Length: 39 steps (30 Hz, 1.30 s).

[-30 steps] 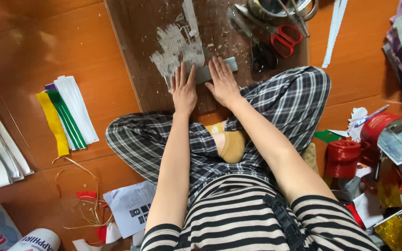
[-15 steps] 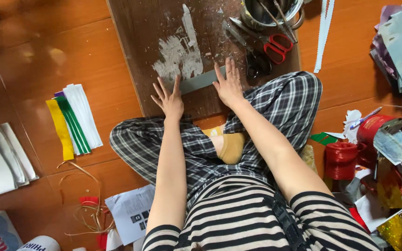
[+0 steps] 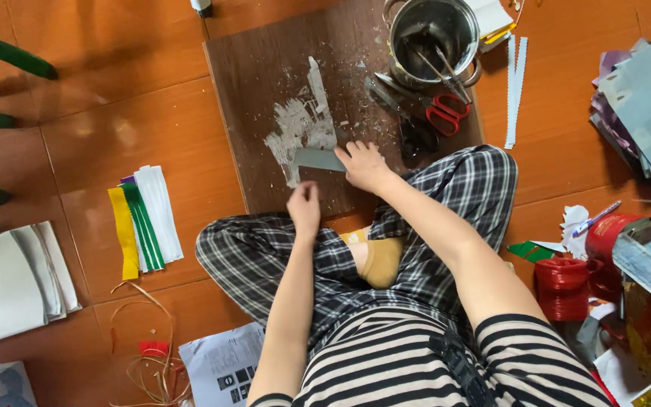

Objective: Cutting and organizing paper materials for a craft project while sitting on the floor

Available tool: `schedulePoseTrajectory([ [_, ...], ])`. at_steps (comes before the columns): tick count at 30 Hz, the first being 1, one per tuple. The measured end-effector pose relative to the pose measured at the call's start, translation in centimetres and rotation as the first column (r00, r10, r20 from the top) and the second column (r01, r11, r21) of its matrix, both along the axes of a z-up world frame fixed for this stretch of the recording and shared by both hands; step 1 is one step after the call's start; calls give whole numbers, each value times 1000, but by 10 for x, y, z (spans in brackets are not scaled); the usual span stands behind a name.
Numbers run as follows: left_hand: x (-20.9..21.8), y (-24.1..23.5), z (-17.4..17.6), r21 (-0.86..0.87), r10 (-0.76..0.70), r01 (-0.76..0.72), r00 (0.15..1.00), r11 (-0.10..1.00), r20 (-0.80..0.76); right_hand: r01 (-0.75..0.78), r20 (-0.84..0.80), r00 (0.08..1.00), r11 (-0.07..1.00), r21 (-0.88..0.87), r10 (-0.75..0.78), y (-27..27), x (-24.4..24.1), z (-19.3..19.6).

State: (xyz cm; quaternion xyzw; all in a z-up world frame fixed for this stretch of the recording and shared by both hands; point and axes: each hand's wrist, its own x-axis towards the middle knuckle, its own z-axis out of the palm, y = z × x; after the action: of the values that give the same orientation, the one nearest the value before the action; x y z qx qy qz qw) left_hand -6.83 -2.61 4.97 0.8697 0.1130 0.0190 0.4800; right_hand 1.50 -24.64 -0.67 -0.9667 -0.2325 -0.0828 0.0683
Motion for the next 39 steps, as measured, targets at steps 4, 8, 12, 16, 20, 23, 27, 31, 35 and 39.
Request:
schedulePoseTrajectory([
  [4, 4, 2, -40, -481, -41, -179, 910, 858, -413, 343, -549, 815, 918, 202, -184, 27, -24, -6],
  [8, 15, -3, -23, -580, -54, -263, 881, 771, -470, 669, -805, 593, 545, 506, 20, 41, -50, 46],
  [12, 17, -9, -10, -563, -29, -239, 905, 791, -424, 671, -798, 602, 516, 533, 43, 41, -56, 80],
  [16, 22, -1, -44, -561, 21, -313, 885, 766, -466, 552, -810, 587, 735, 394, -7, -5, -29, 118],
  [20, 31, 1, -46, -572, 115, -412, 868, 709, -483, 426, -507, 773, 904, -28, -380, -116, 17, 77],
  [23, 35, 1, -53, -596, 169, -468, 857, 653, -487, 473, -362, 761, 843, -257, -538, -189, 40, 45],
  [27, 39, 4, -77, -615, 209, -555, 813, 560, -543, 541, -476, 626, 784, -304, -617, -216, 54, 7],
  [31, 41, 6, -72, -611, 244, -567, 811, 552, -533, 562, -364, 681, 773, -295, -635, -192, 50, 38],
  [35, 42, 9, -73, -615, 303, -578, 812, 537, -498, 609, -295, 711, 769, -192, -638, -174, 34, 72],
  [39, 42, 12, -61, -647, 341, -526, 851, 552, -400, 582, -289, 798, 800, 146, -529, -132, -4, 128],
])
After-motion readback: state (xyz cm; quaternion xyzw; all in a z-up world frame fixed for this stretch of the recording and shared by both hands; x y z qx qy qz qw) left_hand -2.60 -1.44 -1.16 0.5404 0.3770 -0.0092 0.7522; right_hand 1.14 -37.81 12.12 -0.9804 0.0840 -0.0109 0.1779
